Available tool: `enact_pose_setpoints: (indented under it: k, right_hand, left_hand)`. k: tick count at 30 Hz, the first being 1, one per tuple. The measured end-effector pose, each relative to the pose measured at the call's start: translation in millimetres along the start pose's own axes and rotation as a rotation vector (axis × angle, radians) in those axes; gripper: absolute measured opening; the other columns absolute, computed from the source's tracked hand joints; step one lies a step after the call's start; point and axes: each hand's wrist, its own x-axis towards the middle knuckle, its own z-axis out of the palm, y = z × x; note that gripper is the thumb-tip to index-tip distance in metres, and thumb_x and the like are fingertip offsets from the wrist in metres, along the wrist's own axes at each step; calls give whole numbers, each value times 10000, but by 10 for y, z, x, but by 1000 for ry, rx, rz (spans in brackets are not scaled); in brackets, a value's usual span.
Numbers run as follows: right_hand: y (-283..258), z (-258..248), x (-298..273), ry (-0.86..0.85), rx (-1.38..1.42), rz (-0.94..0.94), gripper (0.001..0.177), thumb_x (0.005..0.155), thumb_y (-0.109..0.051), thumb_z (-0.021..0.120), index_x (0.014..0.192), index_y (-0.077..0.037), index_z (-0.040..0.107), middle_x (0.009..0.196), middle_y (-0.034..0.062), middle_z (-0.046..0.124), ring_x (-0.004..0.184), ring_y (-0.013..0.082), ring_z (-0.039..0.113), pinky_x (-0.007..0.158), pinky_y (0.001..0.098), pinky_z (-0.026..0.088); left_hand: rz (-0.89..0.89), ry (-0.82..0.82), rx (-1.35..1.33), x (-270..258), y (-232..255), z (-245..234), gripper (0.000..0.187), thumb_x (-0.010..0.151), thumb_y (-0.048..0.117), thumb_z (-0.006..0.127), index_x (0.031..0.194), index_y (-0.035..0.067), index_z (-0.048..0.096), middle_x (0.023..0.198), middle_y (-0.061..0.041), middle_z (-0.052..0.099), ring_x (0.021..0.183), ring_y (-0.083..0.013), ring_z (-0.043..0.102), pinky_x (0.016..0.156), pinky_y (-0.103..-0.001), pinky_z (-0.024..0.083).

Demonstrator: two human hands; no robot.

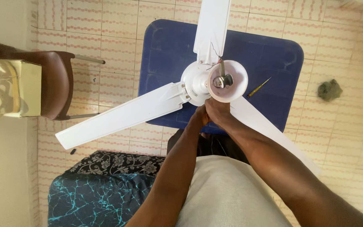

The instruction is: The person assembles a white ceiling fan on a blue table, using a screwdriver to attach the three blades to the central hub. The person repeatedly tightens screws on each blade and adjusts the fan's orientation during the process.

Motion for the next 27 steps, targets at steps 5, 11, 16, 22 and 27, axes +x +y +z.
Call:
enact_pose_setpoints:
  k: [5, 11, 16, 22, 27]
  right_hand:
    - [96, 181, -74, -17, 37, 96, 105, 840, -77, 687, 795, -28, 768, 821, 142, 727, 768, 298, 722, 620, 466, 567]
    - [138, 220, -253, 50, 113, 163, 81, 833, -78, 706, 795, -39, 766, 813, 134, 724, 764, 285, 722, 618, 453, 572]
    - [41, 214, -206, 24, 65, 124, 61, 827, -79, 722, 795, -48, 765, 806, 128, 722, 761, 273, 722, 616, 442, 575]
    - [52, 237, -170, -3, 27, 95, 38, 819, -80, 741, 796, -59, 763, 799, 121, 720, 757, 260, 722, 614, 429, 580]
    - [238, 229, -116, -46, -15, 50, 22, 813, -81, 757, 796, -69, 762, 792, 115, 717, 754, 249, 721, 612, 419, 583]
  left_hand:
    - [-13, 49, 35, 3, -30, 52, 365, 966, 318, 679, 1188, 29, 666, 941, -113, 707, 681, -238, 683, 498, -366, 558]
    - [-38, 131, 112, -53, 20, 41, 385, 958, 313, 696, 1221, 37, 642, 977, -107, 707, 695, -204, 682, 537, -348, 563]
    - [-32, 131, 121, 22, -10, -21, 393, 920, 236, 721, 1230, 4, 649, 996, -142, 719, 748, -251, 723, 566, -393, 588]
    - [-55, 192, 181, -98, 74, 43, 415, 868, 314, 780, 1179, 59, 675, 972, -98, 722, 741, -209, 709, 572, -365, 581]
    - [-24, 128, 327, -353, 197, 111, 357, 860, 316, 804, 1054, 35, 701, 855, -95, 719, 672, -199, 692, 580, -353, 609]
